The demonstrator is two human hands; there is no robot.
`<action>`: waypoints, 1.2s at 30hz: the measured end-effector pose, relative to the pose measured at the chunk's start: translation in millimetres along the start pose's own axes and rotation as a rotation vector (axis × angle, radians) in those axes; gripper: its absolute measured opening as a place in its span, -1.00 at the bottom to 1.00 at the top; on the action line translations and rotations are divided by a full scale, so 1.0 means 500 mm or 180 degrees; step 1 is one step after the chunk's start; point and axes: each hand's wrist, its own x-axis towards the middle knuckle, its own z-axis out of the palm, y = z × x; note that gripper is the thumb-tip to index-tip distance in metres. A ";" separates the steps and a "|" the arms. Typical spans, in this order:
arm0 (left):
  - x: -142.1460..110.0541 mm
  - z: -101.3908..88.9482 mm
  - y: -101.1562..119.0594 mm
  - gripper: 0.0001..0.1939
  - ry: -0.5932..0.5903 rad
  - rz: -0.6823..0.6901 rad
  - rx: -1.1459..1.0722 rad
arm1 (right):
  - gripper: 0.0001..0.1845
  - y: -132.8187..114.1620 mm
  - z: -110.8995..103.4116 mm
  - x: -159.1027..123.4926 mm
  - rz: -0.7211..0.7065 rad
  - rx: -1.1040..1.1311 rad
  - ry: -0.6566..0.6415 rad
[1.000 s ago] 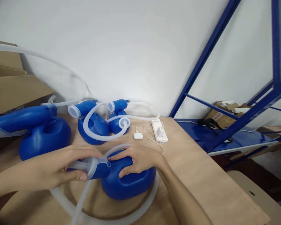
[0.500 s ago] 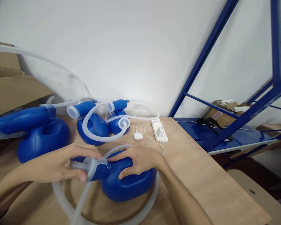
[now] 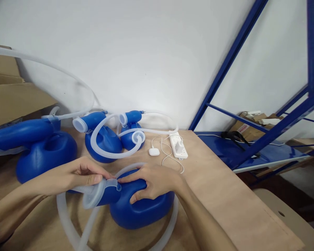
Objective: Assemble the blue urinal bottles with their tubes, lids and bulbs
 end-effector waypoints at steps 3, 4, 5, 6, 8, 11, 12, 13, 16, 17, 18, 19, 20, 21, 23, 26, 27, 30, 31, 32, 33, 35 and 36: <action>0.006 -0.004 -0.009 -0.43 -0.0053 0.0004 -0.0238 | -0.28 -0.002 -0.001 0.000 -0.0055 0.0012 -0.0009; 0.009 -0.006 -0.013 -0.44 -0.0052 0.0000 -0.0291 | -0.28 -0.002 -0.002 0.000 -0.0071 0.0022 -0.0006; 0.011 -0.007 -0.017 -0.45 -0.0048 -0.0005 -0.0339 | -0.28 -0.003 -0.002 0.001 -0.0093 0.0035 -0.0001; 0.014 -0.009 -0.021 -0.46 -0.0043 -0.0014 -0.0390 | -0.28 -0.002 -0.002 0.001 -0.0116 0.0050 0.0005; 0.019 -0.012 -0.030 -0.48 -0.0040 -0.0046 -0.0506 | -0.28 -0.001 -0.001 0.001 -0.0146 0.0063 0.0025; 0.022 -0.013 -0.043 -0.49 -0.0025 -0.0077 -0.0653 | -0.28 0.001 0.001 0.000 -0.0109 0.0057 0.0036; 0.022 -0.013 -0.046 -0.49 -0.0017 -0.0073 -0.0678 | -0.28 0.001 0.001 -0.001 -0.0072 0.0056 0.0029; 0.021 -0.013 -0.049 -0.49 -0.0010 -0.0065 -0.0697 | -0.27 0.001 0.000 -0.001 -0.0025 0.0054 0.0012; 0.017 -0.017 -0.057 -0.50 -0.0074 -0.0063 -0.0782 | -0.27 -0.002 -0.003 -0.003 0.0141 0.0020 -0.0040; 0.016 -0.020 -0.059 -0.48 -0.0134 -0.0074 -0.0835 | -0.27 -0.003 -0.004 -0.003 0.0182 0.0005 -0.0053; 0.016 -0.023 -0.062 -0.47 -0.0199 -0.0083 -0.0901 | -0.26 -0.004 -0.005 -0.003 0.0205 0.0000 -0.0060; 0.016 -0.026 -0.065 -0.46 -0.0251 -0.0082 -0.0968 | -0.26 -0.005 -0.005 -0.003 0.0214 0.0004 -0.0068; 0.017 -0.028 -0.069 -0.46 -0.0280 -0.0070 -0.1029 | -0.25 -0.006 -0.006 -0.003 0.0211 0.0012 -0.0069; 0.019 -0.030 -0.072 -0.47 -0.0282 -0.0048 -0.1079 | -0.25 -0.007 -0.006 -0.002 0.0203 0.0021 -0.0066; 0.022 -0.030 -0.078 -0.50 -0.0245 0.0018 -0.1123 | -0.24 -0.007 -0.005 -0.001 0.0163 0.0032 -0.0070; 0.026 -0.024 -0.084 -0.47 -0.0213 0.0145 -0.1106 | -0.24 -0.004 -0.003 0.001 0.0071 0.0054 -0.0084; 0.026 -0.021 -0.086 -0.48 -0.0196 0.0188 -0.1094 | -0.25 -0.003 -0.003 0.001 0.0036 0.0065 -0.0077; 0.026 -0.015 -0.096 -0.56 -0.0100 0.0293 -0.1081 | -0.26 0.001 -0.001 0.000 -0.0082 0.0109 -0.0020; 0.026 -0.013 -0.100 -0.57 -0.0080 0.0316 -0.1092 | -0.26 0.001 -0.002 0.000 -0.0097 0.0117 -0.0019; 0.027 -0.013 -0.104 -0.55 -0.0076 0.0333 -0.1106 | -0.26 0.001 -0.002 0.000 -0.0083 0.0118 -0.0028; 0.028 -0.013 -0.108 -0.52 -0.0084 0.0344 -0.1123 | -0.27 0.000 -0.003 0.000 -0.0049 0.0108 -0.0039; 0.028 -0.014 -0.112 -0.45 -0.0162 0.0340 -0.1156 | -0.27 0.000 -0.004 -0.001 -0.0012 0.0100 -0.0058; 0.026 -0.015 -0.112 -0.42 -0.0212 0.0324 -0.1167 | -0.27 0.000 -0.004 -0.001 -0.0026 0.0115 -0.0058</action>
